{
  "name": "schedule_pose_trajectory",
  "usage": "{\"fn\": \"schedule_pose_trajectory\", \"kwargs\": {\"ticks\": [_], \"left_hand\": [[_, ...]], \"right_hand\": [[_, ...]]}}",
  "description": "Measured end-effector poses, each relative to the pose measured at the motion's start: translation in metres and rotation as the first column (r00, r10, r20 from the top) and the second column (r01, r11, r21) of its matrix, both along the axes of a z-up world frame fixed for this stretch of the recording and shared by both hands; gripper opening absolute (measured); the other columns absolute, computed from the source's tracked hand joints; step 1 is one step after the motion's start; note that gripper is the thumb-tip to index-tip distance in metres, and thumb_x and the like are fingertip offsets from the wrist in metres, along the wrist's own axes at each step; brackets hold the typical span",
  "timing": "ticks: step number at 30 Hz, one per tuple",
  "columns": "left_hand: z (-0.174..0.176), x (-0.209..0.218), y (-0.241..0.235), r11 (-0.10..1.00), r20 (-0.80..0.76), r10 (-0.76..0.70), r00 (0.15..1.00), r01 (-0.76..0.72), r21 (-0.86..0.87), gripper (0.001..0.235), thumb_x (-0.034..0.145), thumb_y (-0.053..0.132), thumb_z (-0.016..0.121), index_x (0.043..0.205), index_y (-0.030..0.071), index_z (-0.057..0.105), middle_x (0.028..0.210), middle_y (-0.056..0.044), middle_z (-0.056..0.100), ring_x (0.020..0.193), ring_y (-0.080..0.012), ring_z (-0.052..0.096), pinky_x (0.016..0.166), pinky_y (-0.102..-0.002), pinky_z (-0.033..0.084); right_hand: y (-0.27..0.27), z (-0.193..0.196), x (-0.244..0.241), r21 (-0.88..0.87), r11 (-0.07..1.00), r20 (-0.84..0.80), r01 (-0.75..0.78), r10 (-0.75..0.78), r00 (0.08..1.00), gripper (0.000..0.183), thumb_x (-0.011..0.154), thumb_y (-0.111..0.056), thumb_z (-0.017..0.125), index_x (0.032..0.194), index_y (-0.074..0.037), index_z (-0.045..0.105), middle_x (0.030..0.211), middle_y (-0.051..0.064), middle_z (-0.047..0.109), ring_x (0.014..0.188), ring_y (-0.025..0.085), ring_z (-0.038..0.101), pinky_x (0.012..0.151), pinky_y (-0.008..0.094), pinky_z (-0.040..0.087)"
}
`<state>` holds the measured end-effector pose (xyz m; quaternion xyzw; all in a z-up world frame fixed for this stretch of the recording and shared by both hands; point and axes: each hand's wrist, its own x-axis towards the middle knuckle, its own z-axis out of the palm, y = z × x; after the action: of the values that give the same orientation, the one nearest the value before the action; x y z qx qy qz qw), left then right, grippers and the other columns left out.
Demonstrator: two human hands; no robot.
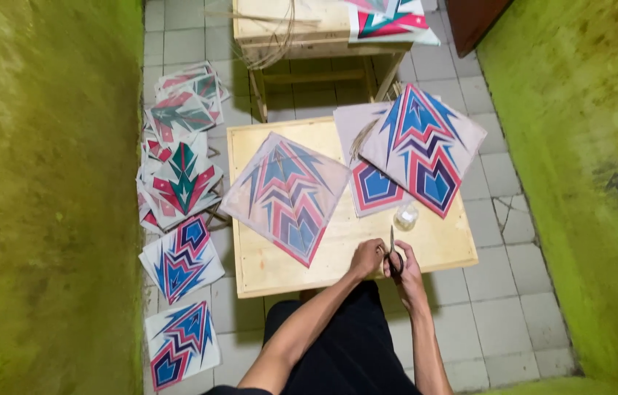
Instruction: A person is seen trimming the edges of kite paper with scissors and folding them over the wooden frame to assemble a kite.
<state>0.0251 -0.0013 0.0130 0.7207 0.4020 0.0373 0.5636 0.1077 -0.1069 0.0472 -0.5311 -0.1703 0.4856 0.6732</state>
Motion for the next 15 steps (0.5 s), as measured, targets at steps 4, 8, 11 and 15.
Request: {"fn": "schedule_pose_trajectory", "kwargs": {"ticks": [4,8,11,15], "left_hand": [[-0.019,-0.004,-0.002,0.994,-0.013,-0.109,0.994,0.109,-0.011,0.028,0.085,0.008,0.064,0.112,0.009,0.070,0.074,-0.012,0.072,0.083,-0.0387,0.073,0.083,-0.055,0.059],[-0.002,-0.012,0.000,0.982,-0.058,-0.176,0.983,0.180,0.062,0.012,0.087,0.012,0.065,0.084,0.010,0.077,0.071,-0.013,0.072,0.076,-0.0413,0.072,0.076,-0.054,0.058],[-0.011,-0.013,0.006,0.986,-0.011,-0.167,0.986,0.167,0.024,0.010,0.087,0.015,0.068,0.083,0.010,0.075,0.070,-0.012,0.071,0.075,-0.0384,0.072,0.078,-0.053,0.057],[-0.022,-0.029,0.010,0.978,0.044,-0.185,0.982,0.189,-0.091,0.015,0.095,0.013,0.061,0.086,0.009,0.073,0.070,-0.009,0.074,0.064,-0.0251,0.074,0.070,-0.041,0.059]], "right_hand": [[-0.008,0.002,0.001,0.007,1.000,-0.026,0.026,-0.026,0.999,0.046,0.097,-0.024,0.068,0.134,-0.010,0.044,0.069,0.014,0.063,0.056,0.016,0.061,0.054,0.023,0.049],[-0.008,0.003,0.001,-0.006,1.000,-0.024,0.023,-0.023,0.999,0.045,0.097,-0.025,0.068,0.133,-0.010,0.045,0.070,0.013,0.064,0.059,0.015,0.062,0.055,0.023,0.050],[-0.001,-0.001,0.003,-0.007,1.000,-0.024,0.004,-0.004,1.000,0.044,0.098,-0.024,0.067,0.133,-0.011,0.045,0.069,0.013,0.063,0.059,0.015,0.062,0.055,0.023,0.050],[0.005,-0.007,-0.002,-0.046,0.999,-0.011,-0.022,0.021,1.000,0.048,0.096,-0.029,0.071,0.132,-0.012,0.045,0.068,0.012,0.064,0.055,0.015,0.062,0.051,0.023,0.047]]}}
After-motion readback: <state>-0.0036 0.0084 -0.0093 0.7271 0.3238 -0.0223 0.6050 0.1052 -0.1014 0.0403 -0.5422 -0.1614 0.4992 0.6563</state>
